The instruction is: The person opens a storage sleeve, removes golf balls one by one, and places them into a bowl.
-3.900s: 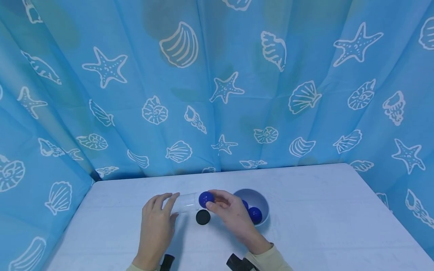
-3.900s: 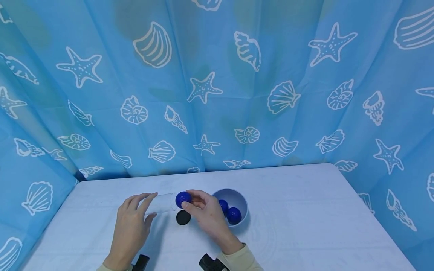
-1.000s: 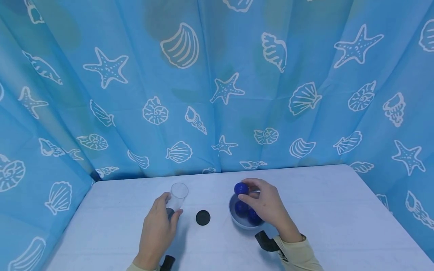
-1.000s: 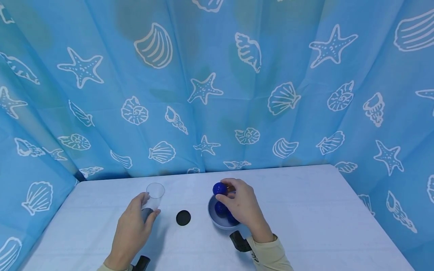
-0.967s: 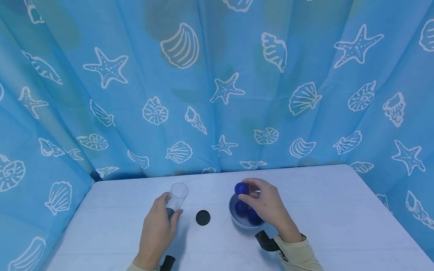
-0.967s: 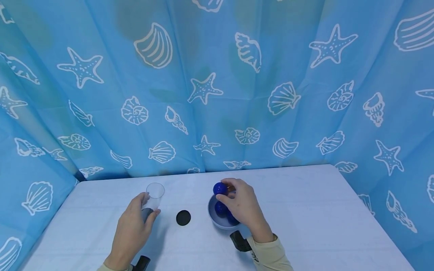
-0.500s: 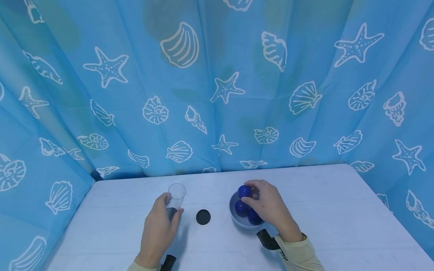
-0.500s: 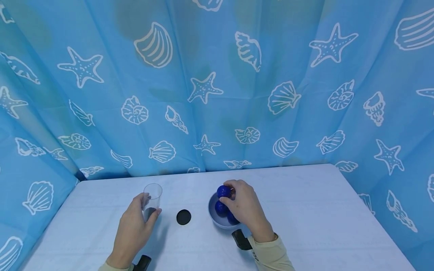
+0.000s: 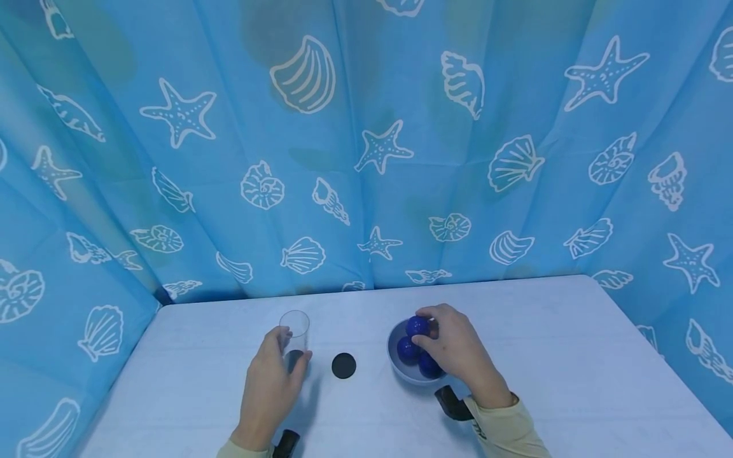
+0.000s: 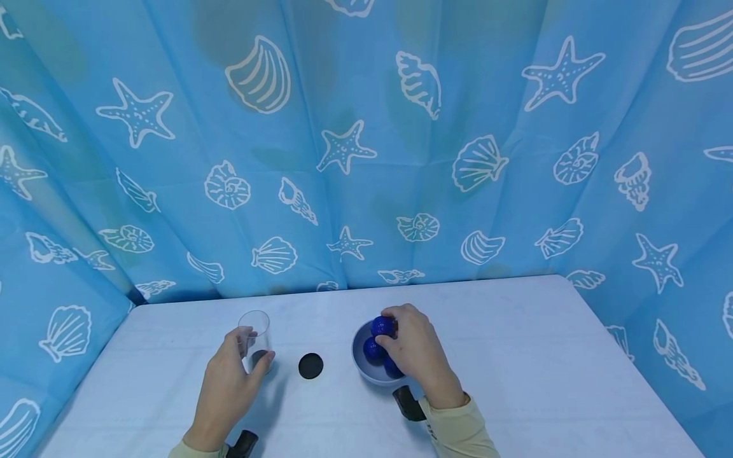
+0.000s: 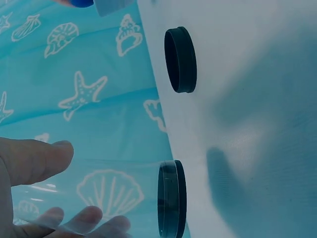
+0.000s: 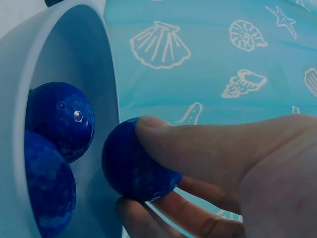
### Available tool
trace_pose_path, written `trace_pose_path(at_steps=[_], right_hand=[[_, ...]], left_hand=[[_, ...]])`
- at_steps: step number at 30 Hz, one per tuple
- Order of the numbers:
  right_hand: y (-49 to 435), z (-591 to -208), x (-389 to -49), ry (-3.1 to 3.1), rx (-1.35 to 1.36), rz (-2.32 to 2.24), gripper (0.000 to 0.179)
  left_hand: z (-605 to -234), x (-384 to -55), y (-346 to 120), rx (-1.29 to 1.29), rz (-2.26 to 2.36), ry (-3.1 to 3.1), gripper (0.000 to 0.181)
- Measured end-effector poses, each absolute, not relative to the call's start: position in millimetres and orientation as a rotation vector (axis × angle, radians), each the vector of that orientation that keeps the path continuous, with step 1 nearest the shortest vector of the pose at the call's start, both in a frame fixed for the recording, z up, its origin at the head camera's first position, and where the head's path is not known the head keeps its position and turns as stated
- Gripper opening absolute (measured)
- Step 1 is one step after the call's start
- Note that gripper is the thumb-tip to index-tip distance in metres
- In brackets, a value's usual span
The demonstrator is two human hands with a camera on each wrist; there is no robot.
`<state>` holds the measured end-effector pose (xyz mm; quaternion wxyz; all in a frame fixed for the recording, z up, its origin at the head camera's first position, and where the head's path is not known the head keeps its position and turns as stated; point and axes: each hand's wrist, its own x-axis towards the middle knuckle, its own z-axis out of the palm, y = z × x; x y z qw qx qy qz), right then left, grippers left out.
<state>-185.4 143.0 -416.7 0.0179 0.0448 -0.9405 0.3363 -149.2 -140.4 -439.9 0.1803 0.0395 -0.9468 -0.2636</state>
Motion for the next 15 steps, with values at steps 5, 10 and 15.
trace_pose_path(at_steps=[5, 10, 15], right_hand=[[140.7, -414.8, -182.7, -2.937, 0.125, 1.004, 0.042], [139.2, -415.5, -182.3, -2.955, 0.115, 0.968, 0.041], [139.0, -418.3, -182.6, -2.954, 0.133, 0.913, 0.039]], left_hand=[[-441.3, -149.8, -141.9, 0.104, -0.776, -2.669, 0.058], [-442.3, -150.3, -142.4, 0.108, -0.784, -2.671, 0.058], [-442.6, -150.9, -142.8, 0.129, -0.802, -2.680, 0.060]])
